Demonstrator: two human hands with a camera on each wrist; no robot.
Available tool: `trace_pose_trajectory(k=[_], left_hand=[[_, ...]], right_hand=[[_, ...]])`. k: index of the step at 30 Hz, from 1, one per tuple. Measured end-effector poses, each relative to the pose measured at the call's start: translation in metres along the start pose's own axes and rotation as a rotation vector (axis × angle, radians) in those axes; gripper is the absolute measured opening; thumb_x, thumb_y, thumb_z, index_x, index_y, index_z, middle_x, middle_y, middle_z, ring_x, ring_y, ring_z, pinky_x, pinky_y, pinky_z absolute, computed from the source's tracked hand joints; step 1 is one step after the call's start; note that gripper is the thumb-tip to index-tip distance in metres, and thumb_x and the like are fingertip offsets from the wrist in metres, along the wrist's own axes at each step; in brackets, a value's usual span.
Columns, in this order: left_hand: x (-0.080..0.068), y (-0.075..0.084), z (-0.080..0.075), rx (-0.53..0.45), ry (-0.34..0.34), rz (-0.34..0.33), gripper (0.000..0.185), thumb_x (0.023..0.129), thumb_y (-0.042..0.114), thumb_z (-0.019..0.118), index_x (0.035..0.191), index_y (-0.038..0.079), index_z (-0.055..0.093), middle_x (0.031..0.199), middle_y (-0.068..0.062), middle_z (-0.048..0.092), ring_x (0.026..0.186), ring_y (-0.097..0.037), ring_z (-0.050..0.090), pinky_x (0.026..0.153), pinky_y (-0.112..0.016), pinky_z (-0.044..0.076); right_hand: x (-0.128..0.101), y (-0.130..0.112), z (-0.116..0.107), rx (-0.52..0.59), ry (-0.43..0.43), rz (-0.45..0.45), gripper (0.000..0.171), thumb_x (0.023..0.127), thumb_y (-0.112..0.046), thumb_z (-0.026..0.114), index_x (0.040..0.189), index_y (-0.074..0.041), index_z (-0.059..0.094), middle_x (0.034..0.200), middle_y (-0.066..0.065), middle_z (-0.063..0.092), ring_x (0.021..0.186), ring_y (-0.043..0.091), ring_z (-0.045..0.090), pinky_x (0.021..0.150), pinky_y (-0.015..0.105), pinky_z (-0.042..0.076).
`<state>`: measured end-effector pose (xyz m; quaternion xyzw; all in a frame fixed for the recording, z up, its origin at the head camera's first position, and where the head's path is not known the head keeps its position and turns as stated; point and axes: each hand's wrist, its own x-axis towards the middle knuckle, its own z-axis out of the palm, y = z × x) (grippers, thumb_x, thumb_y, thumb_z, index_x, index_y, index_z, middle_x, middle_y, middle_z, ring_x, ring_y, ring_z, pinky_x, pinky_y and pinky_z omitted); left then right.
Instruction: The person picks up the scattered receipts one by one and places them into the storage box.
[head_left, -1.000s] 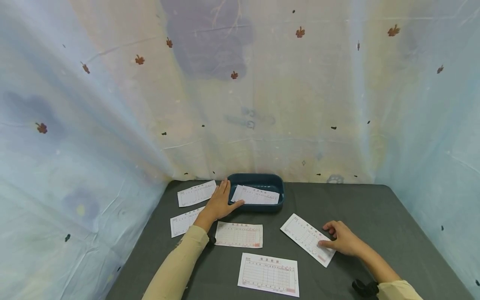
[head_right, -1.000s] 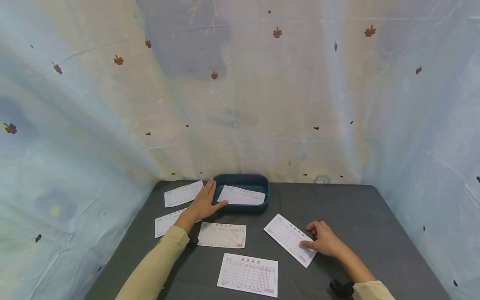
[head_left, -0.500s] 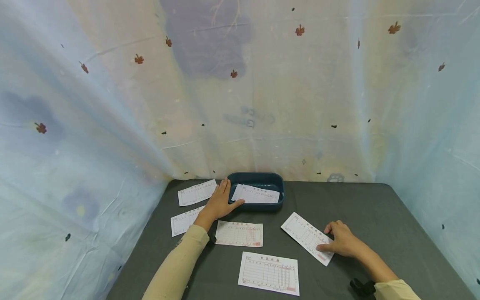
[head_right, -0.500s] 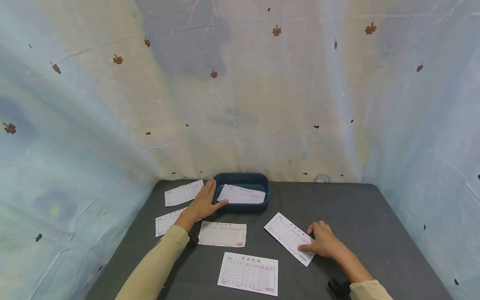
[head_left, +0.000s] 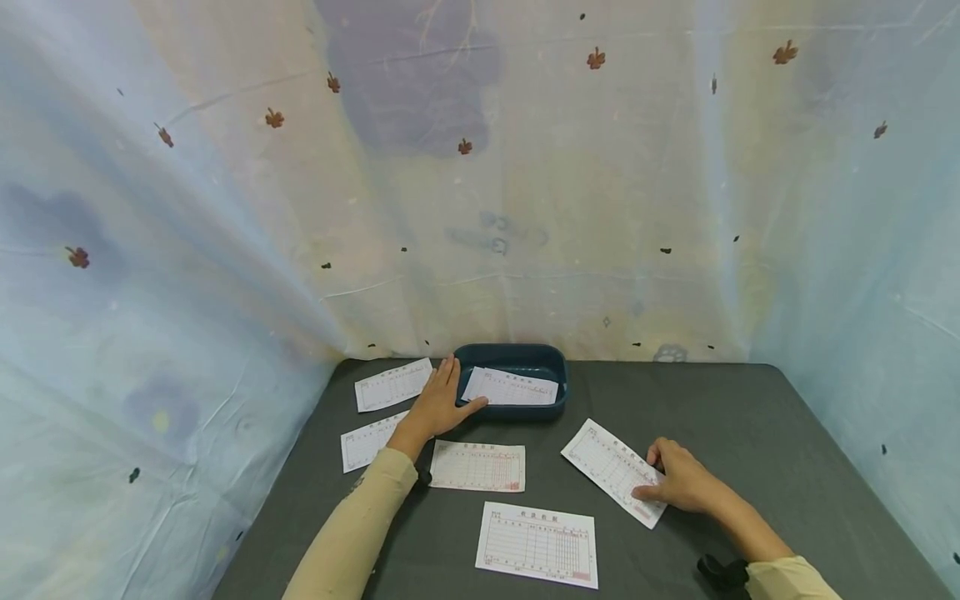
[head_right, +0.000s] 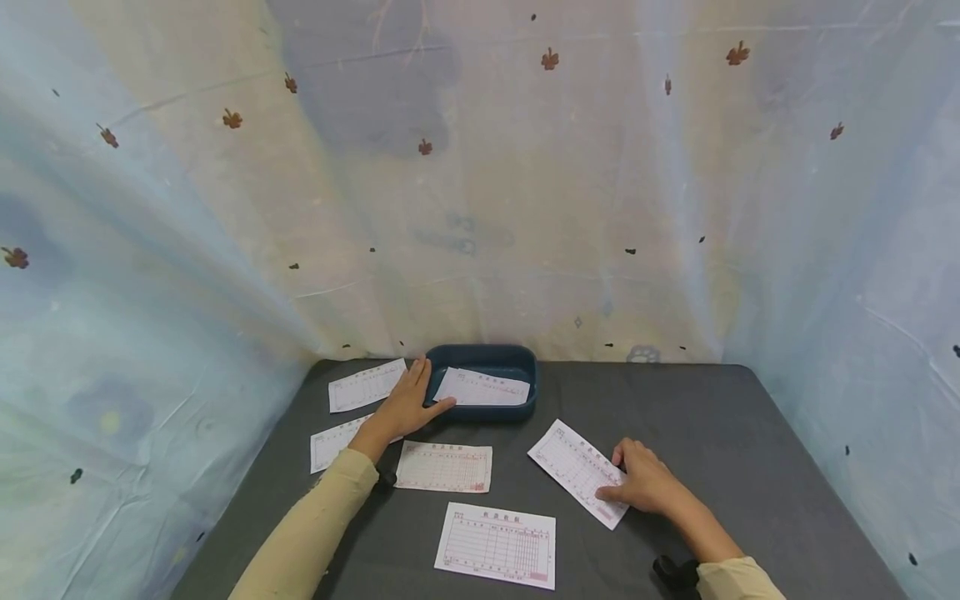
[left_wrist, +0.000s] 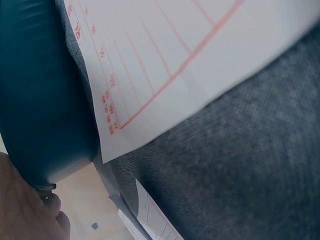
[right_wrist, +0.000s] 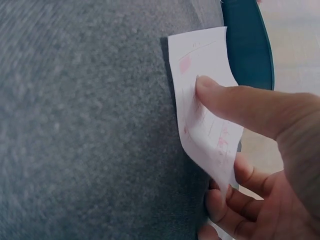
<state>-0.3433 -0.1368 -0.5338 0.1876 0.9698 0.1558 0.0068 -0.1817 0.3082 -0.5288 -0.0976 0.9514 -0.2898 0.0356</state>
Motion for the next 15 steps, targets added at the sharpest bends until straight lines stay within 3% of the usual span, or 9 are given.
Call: trace_pose_trajectory(k=[7, 15], left_hand=[[-0.0008, 0.0008, -0.0012, 0.007, -0.005, -0.003, 0.118, 0.099, 0.084, 0.045, 0.171, -0.001, 0.007, 0.180, -0.019, 0.003, 0.167, -0.035, 0.005, 0.134, -0.050, 0.007], [-0.0041, 0.0046, -0.0047, -0.001, 0.000, 0.000, 0.116, 0.100, 0.081, 0.048, 0.170, -0.002, 0.007, 0.180, -0.020, 0.005, 0.167, -0.035, 0.005, 0.134, -0.051, 0.008]], right_hand=[[0.0001, -0.0004, -0.0016, 0.099, -0.032, -0.009, 0.061, 0.078, -0.018, 0.098, 0.106, -0.005, 0.046, 0.086, 0.005, 0.050, 0.074, 0.018, 0.046, 0.063, 0.028, 0.037], [0.0005, 0.0077, -0.0037, 0.166, -0.039, 0.006, 0.052, 0.084, -0.013, 0.093, 0.114, 0.000, 0.053, 0.088, 0.005, 0.052, 0.075, 0.016, 0.049, 0.062, 0.027, 0.041]])
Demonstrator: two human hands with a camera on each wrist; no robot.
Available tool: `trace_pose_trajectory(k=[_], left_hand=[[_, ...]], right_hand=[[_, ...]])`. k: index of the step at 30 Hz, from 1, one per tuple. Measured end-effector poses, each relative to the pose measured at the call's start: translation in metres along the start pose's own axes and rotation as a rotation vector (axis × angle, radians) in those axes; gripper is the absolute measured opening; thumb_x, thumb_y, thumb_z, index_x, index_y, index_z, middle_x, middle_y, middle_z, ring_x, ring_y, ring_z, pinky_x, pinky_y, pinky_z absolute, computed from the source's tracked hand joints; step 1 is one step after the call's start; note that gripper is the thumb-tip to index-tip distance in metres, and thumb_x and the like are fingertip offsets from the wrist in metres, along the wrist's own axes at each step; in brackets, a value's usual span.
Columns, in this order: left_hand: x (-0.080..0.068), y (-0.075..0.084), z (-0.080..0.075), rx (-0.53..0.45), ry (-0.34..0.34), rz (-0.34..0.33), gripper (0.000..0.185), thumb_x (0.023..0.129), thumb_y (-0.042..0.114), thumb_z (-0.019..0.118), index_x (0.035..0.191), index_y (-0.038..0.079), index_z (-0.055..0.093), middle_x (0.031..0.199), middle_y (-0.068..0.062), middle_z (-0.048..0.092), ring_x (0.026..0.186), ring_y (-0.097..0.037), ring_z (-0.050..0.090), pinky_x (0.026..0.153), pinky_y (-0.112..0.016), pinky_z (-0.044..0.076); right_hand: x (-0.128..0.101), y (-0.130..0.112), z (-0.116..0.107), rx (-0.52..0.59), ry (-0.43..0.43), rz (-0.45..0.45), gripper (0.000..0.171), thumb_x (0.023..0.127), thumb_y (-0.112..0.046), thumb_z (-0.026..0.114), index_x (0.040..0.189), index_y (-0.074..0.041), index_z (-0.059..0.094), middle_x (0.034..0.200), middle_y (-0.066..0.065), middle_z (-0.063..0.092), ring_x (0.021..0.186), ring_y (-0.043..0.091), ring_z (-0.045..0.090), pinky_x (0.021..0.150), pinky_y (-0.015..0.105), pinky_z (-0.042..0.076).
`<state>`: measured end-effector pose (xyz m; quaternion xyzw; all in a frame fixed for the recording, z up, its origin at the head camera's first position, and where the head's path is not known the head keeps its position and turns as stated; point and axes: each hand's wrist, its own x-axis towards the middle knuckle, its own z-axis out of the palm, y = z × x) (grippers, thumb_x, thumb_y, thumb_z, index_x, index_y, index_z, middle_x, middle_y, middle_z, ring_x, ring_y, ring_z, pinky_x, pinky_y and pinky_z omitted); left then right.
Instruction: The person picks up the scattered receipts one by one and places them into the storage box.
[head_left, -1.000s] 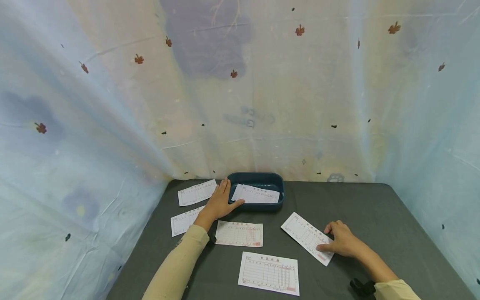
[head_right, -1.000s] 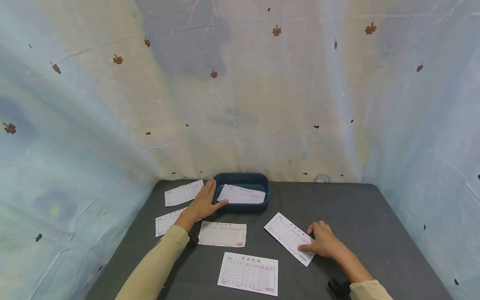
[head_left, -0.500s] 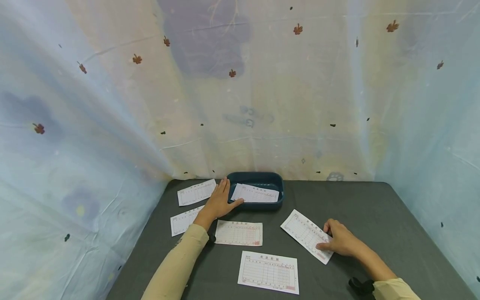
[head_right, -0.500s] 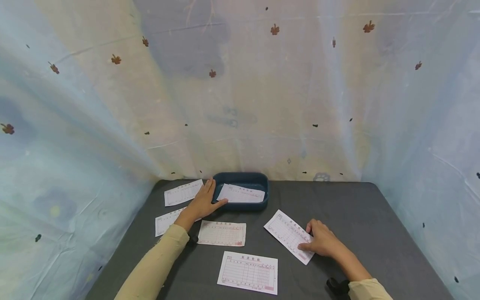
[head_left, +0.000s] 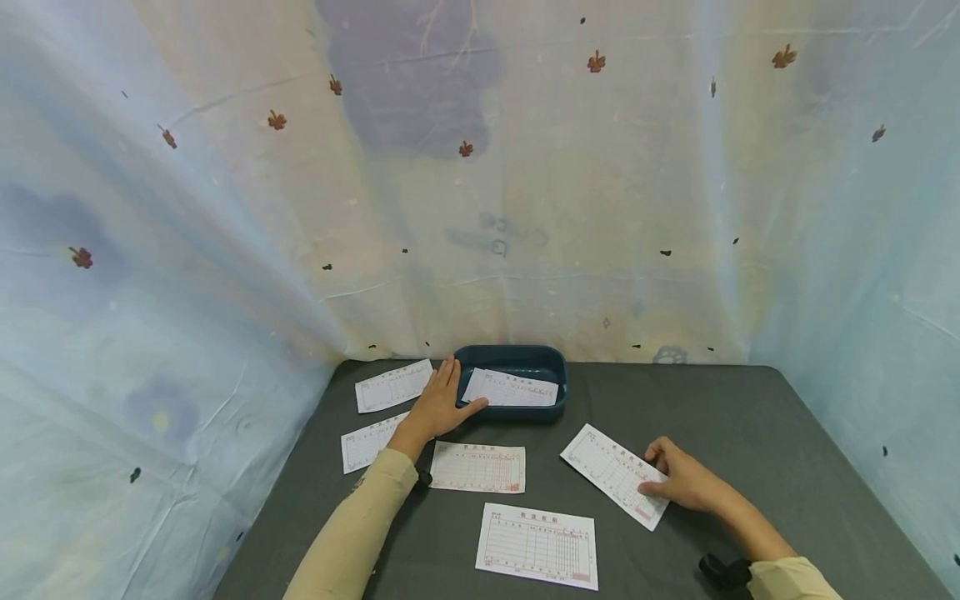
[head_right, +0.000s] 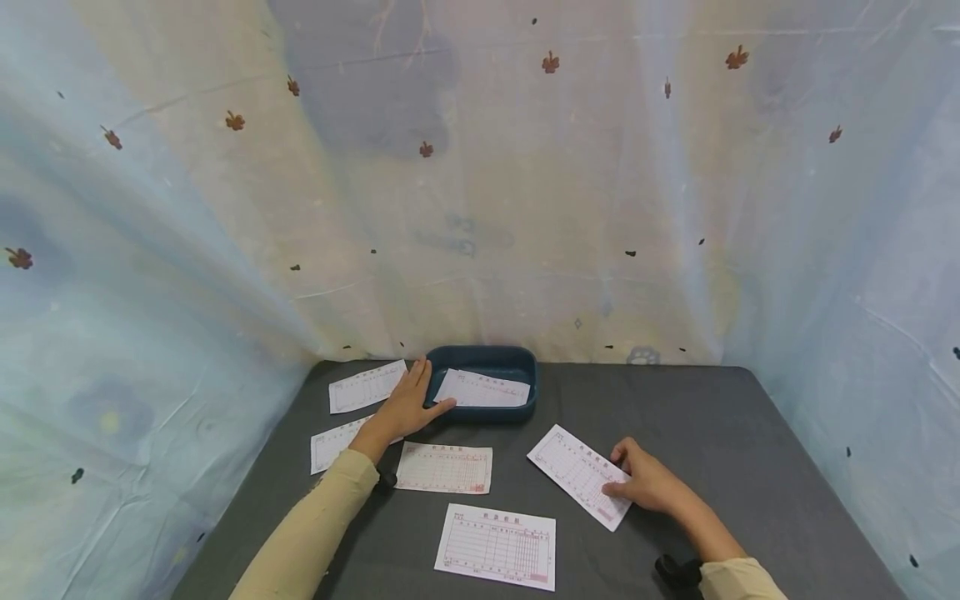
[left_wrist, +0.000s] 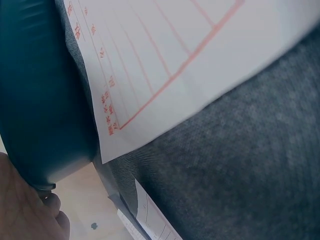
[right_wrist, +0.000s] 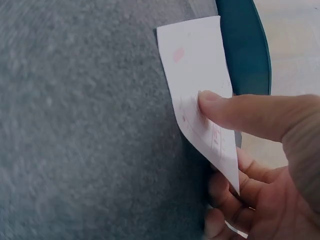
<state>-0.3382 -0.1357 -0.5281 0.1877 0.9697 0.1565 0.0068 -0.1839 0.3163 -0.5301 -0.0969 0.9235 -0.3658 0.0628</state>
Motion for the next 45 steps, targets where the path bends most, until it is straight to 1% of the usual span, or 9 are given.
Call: trace_pose_trajectory(k=[6, 9, 13, 18, 24, 28, 35, 38, 45], left_hand=[[-0.001, 0.000, 0.000, -0.003, 0.022, 0.013, 0.113, 0.101, 0.077, 0.050, 0.170, -0.004, 0.011, 0.179, -0.023, 0.008, 0.166, -0.038, 0.010, 0.133, -0.056, 0.014], [0.000, 0.000, 0.000, -0.007, 0.026, 0.014, 0.113, 0.101, 0.077, 0.051, 0.170, -0.005, 0.012, 0.179, -0.023, 0.009, 0.166, -0.039, 0.011, 0.132, -0.057, 0.016], [-0.001, 0.001, 0.000, -0.002, 0.018, 0.009, 0.115, 0.100, 0.079, 0.050, 0.170, -0.003, 0.011, 0.179, -0.022, 0.007, 0.166, -0.037, 0.009, 0.133, -0.055, 0.014], [-0.002, 0.001, -0.001, -0.013, 0.018, 0.009, 0.114, 0.100, 0.078, 0.051, 0.170, -0.003, 0.011, 0.179, -0.022, 0.007, 0.166, -0.038, 0.010, 0.133, -0.055, 0.014], [-0.002, 0.002, -0.001, -0.018, 0.027, 0.008, 0.113, 0.101, 0.076, 0.053, 0.170, -0.005, 0.013, 0.179, -0.023, 0.009, 0.166, -0.039, 0.011, 0.133, -0.055, 0.014], [-0.002, 0.003, -0.002, -0.013, 0.015, 0.001, 0.114, 0.100, 0.078, 0.052, 0.170, -0.003, 0.011, 0.179, -0.021, 0.007, 0.166, -0.036, 0.007, 0.134, -0.052, 0.011], [-0.002, 0.002, -0.002, -0.007, 0.010, -0.003, 0.115, 0.100, 0.079, 0.050, 0.171, -0.002, 0.009, 0.180, -0.020, 0.004, 0.167, -0.033, 0.003, 0.134, -0.050, 0.008], [-0.002, 0.001, 0.000, -0.009, 0.010, -0.001, 0.115, 0.100, 0.079, 0.050, 0.171, -0.001, 0.009, 0.180, -0.019, 0.004, 0.167, -0.034, 0.004, 0.134, -0.051, 0.008], [-0.001, 0.001, 0.001, -0.005, 0.014, -0.001, 0.115, 0.100, 0.080, 0.049, 0.171, -0.001, 0.009, 0.180, -0.020, 0.004, 0.167, -0.036, 0.008, 0.134, -0.050, 0.008]], right_hand=[[0.001, 0.007, -0.003, 0.033, -0.032, -0.074, 0.028, 0.092, -0.009, 0.084, 0.106, 0.003, 0.064, 0.085, 0.003, 0.059, 0.071, 0.008, 0.051, 0.061, 0.025, 0.044], [0.000, 0.009, -0.004, 0.041, -0.046, -0.101, 0.020, 0.097, -0.008, 0.078, 0.106, 0.004, 0.066, 0.085, 0.002, 0.061, 0.070, 0.006, 0.050, 0.060, 0.025, 0.044], [0.000, 0.010, -0.005, 0.050, -0.049, -0.114, 0.016, 0.099, -0.007, 0.074, 0.107, 0.005, 0.068, 0.085, 0.002, 0.061, 0.069, 0.006, 0.051, 0.059, 0.024, 0.044], [0.001, 0.010, -0.004, 0.056, -0.023, -0.117, 0.014, 0.099, -0.007, 0.075, 0.104, 0.004, 0.070, 0.085, 0.003, 0.064, 0.070, 0.004, 0.053, 0.060, 0.024, 0.046], [0.003, 0.009, -0.001, 0.065, 0.054, -0.086, 0.013, 0.098, -0.009, 0.078, 0.103, 0.002, 0.072, 0.083, 0.001, 0.064, 0.068, 0.004, 0.051, 0.059, 0.024, 0.045], [0.006, 0.007, 0.000, 0.072, 0.130, -0.057, 0.015, 0.100, -0.012, 0.078, 0.104, 0.001, 0.074, 0.083, 0.001, 0.064, 0.068, 0.005, 0.051, 0.059, 0.025, 0.045], [0.011, 0.003, -0.001, 0.029, 0.271, -0.058, 0.013, 0.102, -0.014, 0.076, 0.107, -0.002, 0.076, 0.096, 0.004, 0.075, 0.080, 0.006, 0.059, 0.068, 0.027, 0.049], [0.011, -0.001, -0.003, 0.051, 0.303, -0.047, 0.015, 0.103, -0.015, 0.074, 0.110, -0.001, 0.076, 0.097, 0.006, 0.076, 0.082, 0.007, 0.061, 0.069, 0.027, 0.050], [0.014, -0.009, -0.006, 0.098, 0.381, -0.039, 0.019, 0.105, -0.016, 0.073, 0.113, 0.000, 0.076, 0.098, 0.010, 0.075, 0.079, 0.006, 0.058, 0.066, 0.025, 0.048]])
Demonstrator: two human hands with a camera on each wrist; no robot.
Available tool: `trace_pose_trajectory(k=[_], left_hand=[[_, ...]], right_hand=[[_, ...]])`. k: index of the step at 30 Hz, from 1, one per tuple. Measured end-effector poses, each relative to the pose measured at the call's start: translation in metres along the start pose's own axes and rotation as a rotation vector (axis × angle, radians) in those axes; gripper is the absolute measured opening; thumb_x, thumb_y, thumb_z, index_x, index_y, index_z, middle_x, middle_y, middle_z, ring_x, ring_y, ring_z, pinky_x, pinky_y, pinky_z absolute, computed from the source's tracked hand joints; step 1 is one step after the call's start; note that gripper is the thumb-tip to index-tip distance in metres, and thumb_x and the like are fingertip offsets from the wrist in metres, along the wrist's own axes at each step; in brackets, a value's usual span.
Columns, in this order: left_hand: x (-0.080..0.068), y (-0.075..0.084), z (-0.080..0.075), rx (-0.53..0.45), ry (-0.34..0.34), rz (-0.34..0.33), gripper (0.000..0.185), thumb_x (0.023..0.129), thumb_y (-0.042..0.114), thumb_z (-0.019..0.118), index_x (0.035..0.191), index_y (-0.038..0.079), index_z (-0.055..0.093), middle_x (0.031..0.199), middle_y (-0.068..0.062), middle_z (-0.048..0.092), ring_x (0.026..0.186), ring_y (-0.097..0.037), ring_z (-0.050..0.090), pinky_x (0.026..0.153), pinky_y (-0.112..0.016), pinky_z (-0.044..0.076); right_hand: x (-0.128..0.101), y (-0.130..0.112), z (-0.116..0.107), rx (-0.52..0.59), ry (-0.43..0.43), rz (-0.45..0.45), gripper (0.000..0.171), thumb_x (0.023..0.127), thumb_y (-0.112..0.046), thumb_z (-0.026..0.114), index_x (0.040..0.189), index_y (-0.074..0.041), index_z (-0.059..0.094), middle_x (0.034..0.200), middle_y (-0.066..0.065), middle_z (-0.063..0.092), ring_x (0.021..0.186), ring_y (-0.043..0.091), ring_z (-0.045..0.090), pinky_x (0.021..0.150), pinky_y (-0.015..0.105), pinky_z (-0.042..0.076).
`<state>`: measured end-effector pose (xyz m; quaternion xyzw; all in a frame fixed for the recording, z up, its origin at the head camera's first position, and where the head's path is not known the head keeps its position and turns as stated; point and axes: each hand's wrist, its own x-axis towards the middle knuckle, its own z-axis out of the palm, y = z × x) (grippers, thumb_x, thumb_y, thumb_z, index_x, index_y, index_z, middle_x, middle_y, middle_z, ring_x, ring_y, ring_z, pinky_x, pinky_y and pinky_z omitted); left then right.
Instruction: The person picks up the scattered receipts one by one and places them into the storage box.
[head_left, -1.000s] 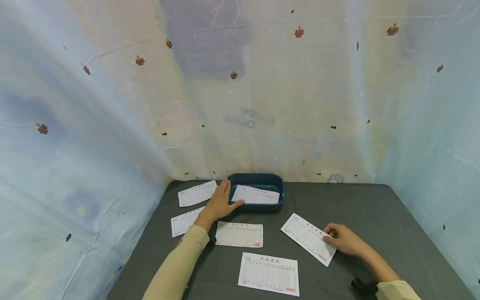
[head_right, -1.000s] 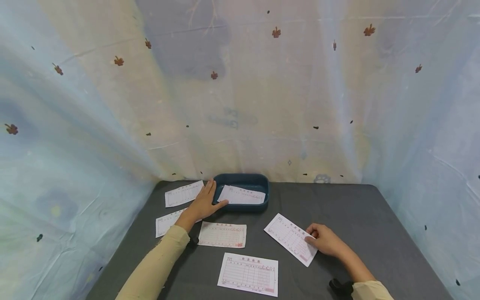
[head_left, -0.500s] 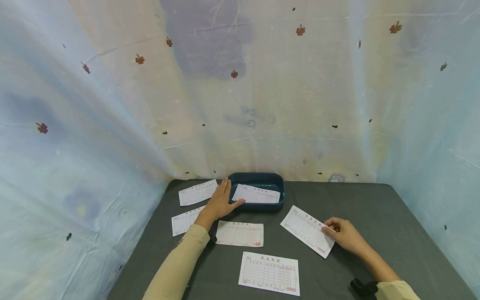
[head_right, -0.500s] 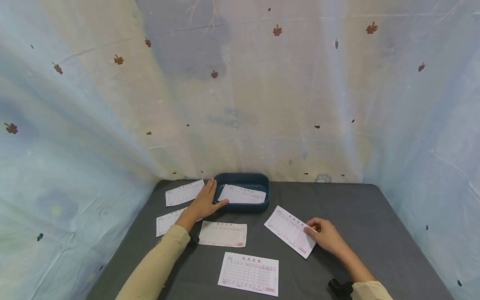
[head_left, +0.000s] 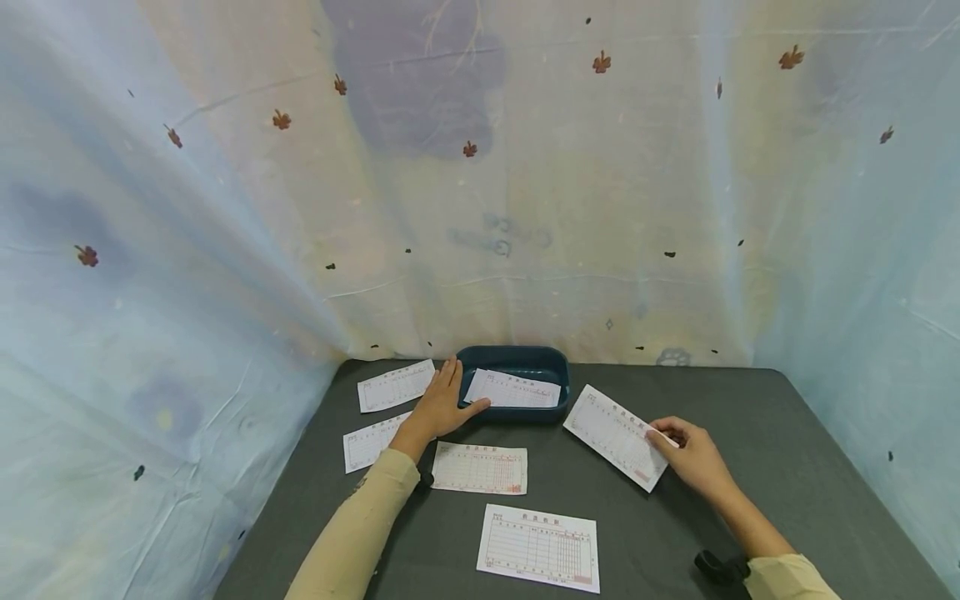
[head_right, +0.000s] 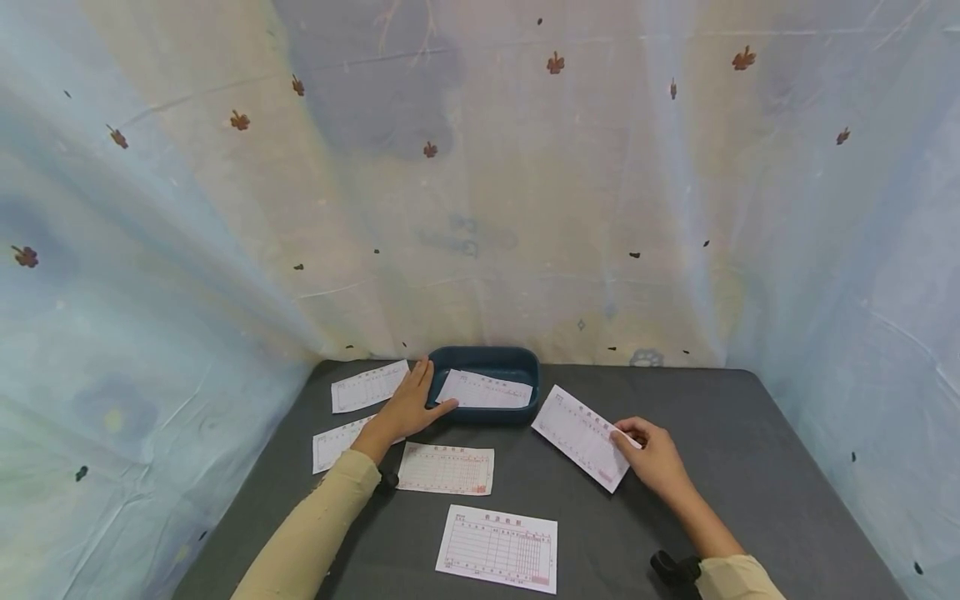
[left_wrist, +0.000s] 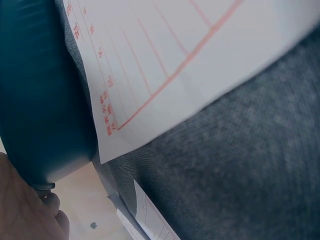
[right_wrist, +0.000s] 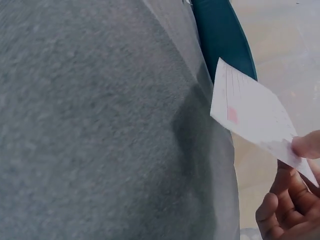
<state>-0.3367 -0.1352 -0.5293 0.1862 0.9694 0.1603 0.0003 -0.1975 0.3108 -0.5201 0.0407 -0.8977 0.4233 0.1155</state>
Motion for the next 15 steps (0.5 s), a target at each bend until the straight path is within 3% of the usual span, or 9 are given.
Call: trace_pose_trajectory(k=[8, 15], left_hand=[[0.000, 0.000, 0.000, -0.012, 0.001, 0.003, 0.114, 0.101, 0.077, 0.051, 0.170, -0.003, 0.009, 0.179, -0.021, 0.005, 0.167, -0.036, 0.007, 0.134, -0.052, 0.010], [0.000, 0.000, -0.001, -0.008, 0.003, 0.003, 0.114, 0.101, 0.077, 0.051, 0.170, -0.003, 0.010, 0.179, -0.021, 0.005, 0.167, -0.036, 0.007, 0.134, -0.052, 0.011]], right_hand=[[0.008, -0.004, 0.002, 0.022, 0.100, -0.024, 0.019, 0.105, -0.016, 0.073, 0.113, 0.000, 0.076, 0.105, 0.016, 0.076, 0.079, 0.000, 0.058, 0.064, 0.022, 0.048], [0.015, -0.011, 0.001, 0.042, 0.184, -0.022, 0.020, 0.105, -0.019, 0.072, 0.114, -0.001, 0.076, 0.105, 0.019, 0.076, 0.066, 0.007, 0.052, 0.054, 0.025, 0.043]])
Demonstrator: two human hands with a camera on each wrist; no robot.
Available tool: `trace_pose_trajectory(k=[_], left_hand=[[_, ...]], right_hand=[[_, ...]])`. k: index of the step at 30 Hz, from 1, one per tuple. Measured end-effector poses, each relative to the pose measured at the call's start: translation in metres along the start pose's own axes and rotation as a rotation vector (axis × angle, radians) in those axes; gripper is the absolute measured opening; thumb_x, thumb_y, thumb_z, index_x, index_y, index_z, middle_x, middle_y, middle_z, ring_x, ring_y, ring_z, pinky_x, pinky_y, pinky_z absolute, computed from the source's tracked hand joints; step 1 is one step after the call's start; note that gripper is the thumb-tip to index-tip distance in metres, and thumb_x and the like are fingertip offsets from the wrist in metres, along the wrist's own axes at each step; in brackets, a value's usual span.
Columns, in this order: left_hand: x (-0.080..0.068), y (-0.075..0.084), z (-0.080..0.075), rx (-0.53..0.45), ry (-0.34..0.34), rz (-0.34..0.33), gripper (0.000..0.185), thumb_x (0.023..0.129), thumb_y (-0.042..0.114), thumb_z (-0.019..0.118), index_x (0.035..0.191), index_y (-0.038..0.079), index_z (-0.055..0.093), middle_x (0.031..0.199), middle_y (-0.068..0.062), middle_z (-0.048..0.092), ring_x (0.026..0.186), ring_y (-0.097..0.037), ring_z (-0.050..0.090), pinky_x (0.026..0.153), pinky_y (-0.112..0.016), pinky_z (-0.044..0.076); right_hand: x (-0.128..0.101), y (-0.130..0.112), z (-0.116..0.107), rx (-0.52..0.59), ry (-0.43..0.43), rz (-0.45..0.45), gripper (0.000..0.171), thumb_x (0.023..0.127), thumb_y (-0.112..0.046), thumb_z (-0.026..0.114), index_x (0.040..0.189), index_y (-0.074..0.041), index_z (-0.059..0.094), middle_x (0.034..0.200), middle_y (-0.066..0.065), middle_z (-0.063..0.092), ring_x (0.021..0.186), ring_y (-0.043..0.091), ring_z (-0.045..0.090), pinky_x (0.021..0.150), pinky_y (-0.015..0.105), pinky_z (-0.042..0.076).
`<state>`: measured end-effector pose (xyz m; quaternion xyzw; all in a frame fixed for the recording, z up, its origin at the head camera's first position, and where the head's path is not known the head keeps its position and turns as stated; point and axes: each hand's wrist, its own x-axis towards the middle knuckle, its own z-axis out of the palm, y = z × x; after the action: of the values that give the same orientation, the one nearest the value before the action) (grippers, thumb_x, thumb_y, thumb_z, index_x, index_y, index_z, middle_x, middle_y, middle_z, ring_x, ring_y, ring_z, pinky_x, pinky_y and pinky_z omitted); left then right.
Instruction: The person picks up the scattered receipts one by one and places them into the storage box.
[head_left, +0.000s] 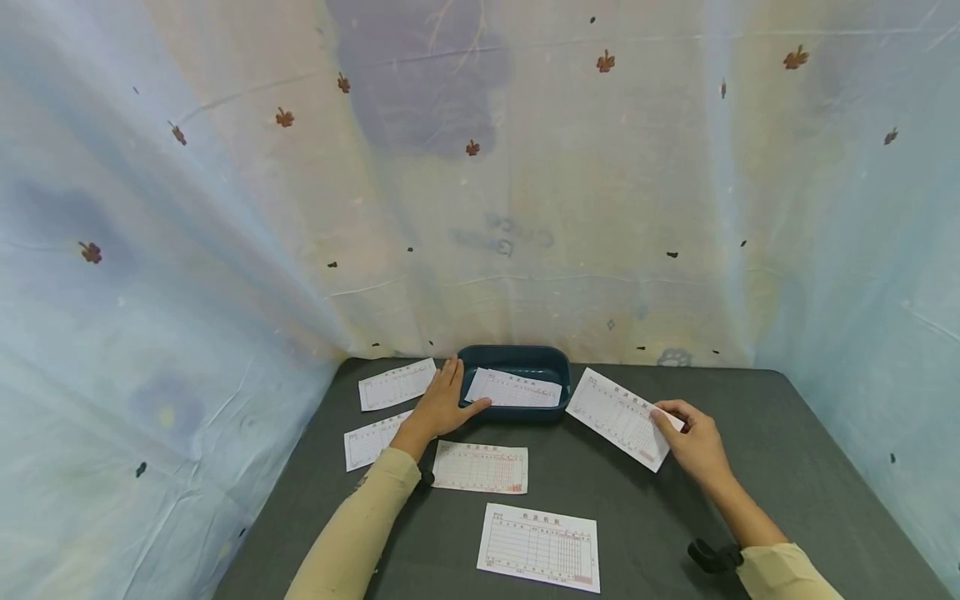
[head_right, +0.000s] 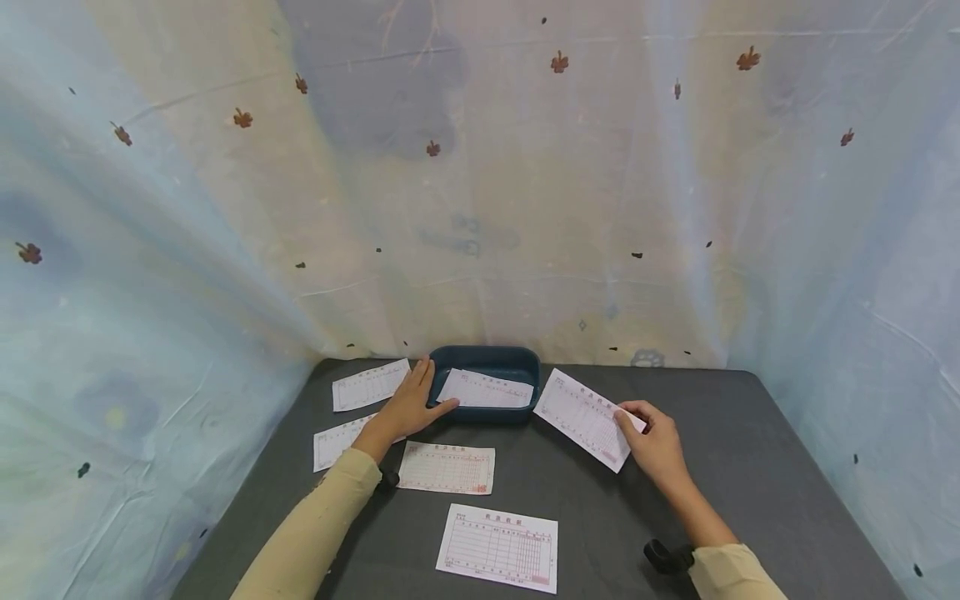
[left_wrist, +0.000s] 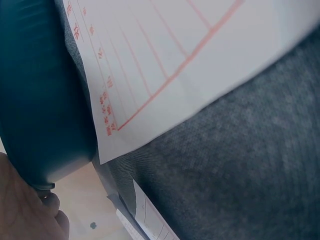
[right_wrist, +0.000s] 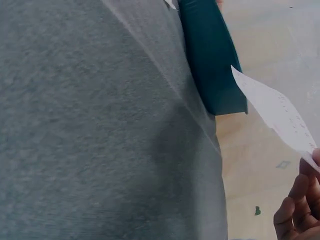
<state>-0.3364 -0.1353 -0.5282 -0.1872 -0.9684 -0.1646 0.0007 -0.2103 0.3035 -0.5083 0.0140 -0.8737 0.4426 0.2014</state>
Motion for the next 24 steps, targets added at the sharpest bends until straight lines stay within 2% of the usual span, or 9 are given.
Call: trace_pose_trajectory(k=[6, 24], left_hand=[[-0.001, 0.001, -0.001, -0.001, 0.001, 0.004, 0.113, 0.101, 0.076, 0.052, 0.170, -0.004, 0.011, 0.179, -0.022, 0.006, 0.166, -0.037, 0.008, 0.133, -0.054, 0.013], [0.001, -0.001, 0.001, -0.001, -0.006, -0.008, 0.116, 0.099, 0.081, 0.049, 0.171, -0.001, 0.010, 0.180, -0.020, 0.005, 0.166, -0.037, 0.009, 0.134, -0.051, 0.010]], right_hand=[[0.005, -0.006, -0.003, -0.004, 0.043, -0.004, 0.022, 0.105, -0.020, 0.072, 0.115, 0.000, 0.075, 0.101, 0.017, 0.075, 0.067, 0.009, 0.052, 0.053, 0.025, 0.041], [0.018, -0.018, 0.011, 0.058, 0.002, -0.056, 0.021, 0.105, -0.016, 0.072, 0.113, 0.003, 0.075, 0.100, 0.021, 0.076, 0.068, 0.005, 0.056, 0.055, 0.022, 0.045]])
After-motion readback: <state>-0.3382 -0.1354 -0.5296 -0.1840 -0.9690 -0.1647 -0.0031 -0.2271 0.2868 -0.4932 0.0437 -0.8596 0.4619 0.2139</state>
